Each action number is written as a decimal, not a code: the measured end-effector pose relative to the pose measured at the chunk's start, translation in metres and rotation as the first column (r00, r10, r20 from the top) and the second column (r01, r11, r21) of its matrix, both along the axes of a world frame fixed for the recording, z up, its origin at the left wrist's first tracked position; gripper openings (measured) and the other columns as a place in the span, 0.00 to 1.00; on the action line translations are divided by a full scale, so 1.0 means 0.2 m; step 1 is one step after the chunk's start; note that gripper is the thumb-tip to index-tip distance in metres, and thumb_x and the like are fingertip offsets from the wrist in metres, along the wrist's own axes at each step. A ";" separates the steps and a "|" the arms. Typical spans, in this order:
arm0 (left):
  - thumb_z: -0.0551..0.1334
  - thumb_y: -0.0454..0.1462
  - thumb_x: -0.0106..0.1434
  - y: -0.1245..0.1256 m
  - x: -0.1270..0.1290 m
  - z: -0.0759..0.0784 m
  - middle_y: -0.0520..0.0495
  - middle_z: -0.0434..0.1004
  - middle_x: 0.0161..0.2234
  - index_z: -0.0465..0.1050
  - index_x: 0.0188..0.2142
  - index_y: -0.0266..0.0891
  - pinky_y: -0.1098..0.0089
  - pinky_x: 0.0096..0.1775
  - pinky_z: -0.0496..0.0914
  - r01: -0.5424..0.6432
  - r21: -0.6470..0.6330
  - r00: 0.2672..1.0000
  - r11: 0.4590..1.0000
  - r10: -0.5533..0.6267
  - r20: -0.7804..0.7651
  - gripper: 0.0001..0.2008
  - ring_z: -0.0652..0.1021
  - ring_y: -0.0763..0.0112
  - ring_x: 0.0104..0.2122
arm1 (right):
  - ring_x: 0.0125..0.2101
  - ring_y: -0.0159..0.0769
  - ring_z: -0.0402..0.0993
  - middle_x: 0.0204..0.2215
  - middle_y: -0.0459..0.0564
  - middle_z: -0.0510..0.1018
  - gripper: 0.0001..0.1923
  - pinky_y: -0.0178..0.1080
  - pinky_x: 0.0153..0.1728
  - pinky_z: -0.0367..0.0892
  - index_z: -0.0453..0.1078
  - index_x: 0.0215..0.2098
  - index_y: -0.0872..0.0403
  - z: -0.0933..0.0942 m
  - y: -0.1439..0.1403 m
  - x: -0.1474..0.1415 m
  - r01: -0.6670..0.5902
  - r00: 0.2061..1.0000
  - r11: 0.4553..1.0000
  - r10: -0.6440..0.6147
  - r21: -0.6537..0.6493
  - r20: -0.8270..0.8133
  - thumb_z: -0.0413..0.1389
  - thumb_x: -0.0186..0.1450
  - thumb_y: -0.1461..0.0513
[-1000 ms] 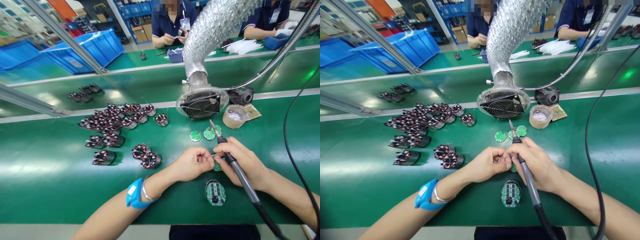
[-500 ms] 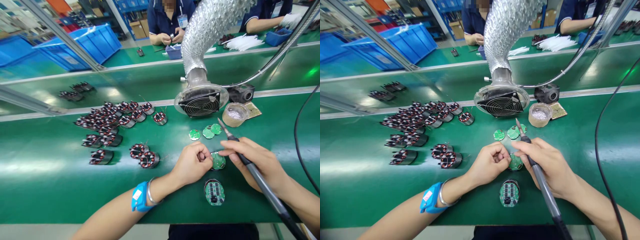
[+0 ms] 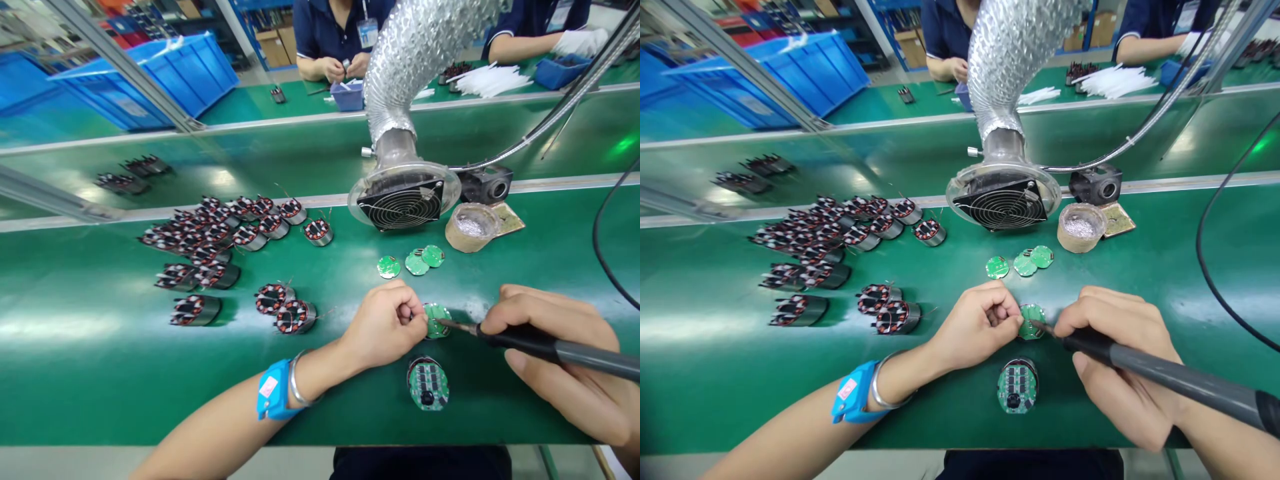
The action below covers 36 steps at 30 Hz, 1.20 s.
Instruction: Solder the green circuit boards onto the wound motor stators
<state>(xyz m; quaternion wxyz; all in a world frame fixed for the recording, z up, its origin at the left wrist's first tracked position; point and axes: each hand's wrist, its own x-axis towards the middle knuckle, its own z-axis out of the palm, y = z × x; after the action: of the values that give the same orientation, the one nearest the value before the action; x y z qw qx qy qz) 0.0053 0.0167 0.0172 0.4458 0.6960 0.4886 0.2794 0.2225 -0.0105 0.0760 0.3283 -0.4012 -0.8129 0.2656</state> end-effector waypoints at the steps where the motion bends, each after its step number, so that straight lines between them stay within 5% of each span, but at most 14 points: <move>1: 0.62 0.29 0.51 0.00 0.00 0.00 0.54 0.66 0.23 0.71 0.22 0.36 0.77 0.24 0.61 0.001 0.003 1.000 1.000 -0.001 -0.002 0.03 0.66 0.80 0.21 | 0.22 0.32 0.67 0.22 0.43 0.68 0.09 0.37 0.22 0.59 0.67 0.35 0.49 0.00 0.00 0.00 -0.005 1.000 1.000 0.005 -0.021 -0.010 0.50 0.58 0.67; 24: 0.60 0.28 0.49 -0.01 0.02 0.01 0.54 0.65 0.22 0.69 0.21 0.36 0.76 0.25 0.58 -0.003 0.059 0.997 0.998 0.008 -0.082 0.04 0.65 0.78 0.22 | 0.21 0.30 0.61 0.21 0.42 0.65 0.07 0.37 0.22 0.55 0.68 0.34 0.52 0.01 0.01 -0.01 -0.071 0.997 0.995 0.068 -0.065 -0.048 0.50 0.59 0.67; 28: 0.60 0.28 0.49 0.00 0.02 0.01 0.54 0.65 0.22 0.68 0.21 0.37 0.76 0.25 0.58 -0.010 0.066 0.996 0.998 0.016 -0.088 0.05 0.65 0.78 0.22 | 0.25 0.35 0.67 0.25 0.45 0.70 0.09 0.40 0.25 0.60 0.70 0.36 0.50 -0.01 0.00 0.02 0.064 0.990 0.998 -0.065 -0.011 -0.126 0.52 0.60 0.67; 31: 0.60 0.28 0.49 0.00 0.03 0.01 0.54 0.65 0.22 0.67 0.20 0.36 0.76 0.25 0.59 -0.017 0.074 0.995 0.997 0.025 -0.100 0.05 0.65 0.78 0.22 | 0.30 0.41 0.70 0.31 0.49 0.74 0.13 0.44 0.31 0.65 0.71 0.42 0.48 -0.08 0.04 0.09 0.281 0.952 0.933 -0.243 0.223 -0.184 0.56 0.59 0.67; 34: 0.60 0.28 0.49 -0.01 0.03 0.01 0.54 0.65 0.22 0.67 0.20 0.37 0.76 0.24 0.60 -0.021 0.077 0.994 0.997 0.029 -0.105 0.05 0.66 0.78 0.22 | 0.38 0.49 0.73 0.39 0.55 0.77 0.14 0.50 0.41 0.68 0.70 0.46 0.48 -0.19 0.11 0.18 0.470 0.863 0.788 -0.505 0.397 -0.019 0.57 0.62 0.63; 36: 0.60 0.28 0.50 -0.01 0.02 0.01 0.53 0.65 0.22 0.68 0.21 0.37 0.76 0.24 0.61 -0.025 0.069 0.995 0.997 0.032 -0.091 0.05 0.66 0.77 0.23 | 0.39 0.47 0.76 0.41 0.55 0.79 0.14 0.47 0.42 0.70 0.70 0.48 0.50 -0.25 0.14 0.22 0.399 0.860 0.834 -0.484 0.381 0.160 0.57 0.64 0.61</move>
<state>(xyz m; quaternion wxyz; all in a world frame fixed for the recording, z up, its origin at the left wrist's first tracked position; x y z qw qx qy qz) 0.0103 0.0148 0.0183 0.3951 0.7157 0.5088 0.2698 0.2656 0.0184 0.0269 0.3394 -0.5475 -0.7647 -0.0129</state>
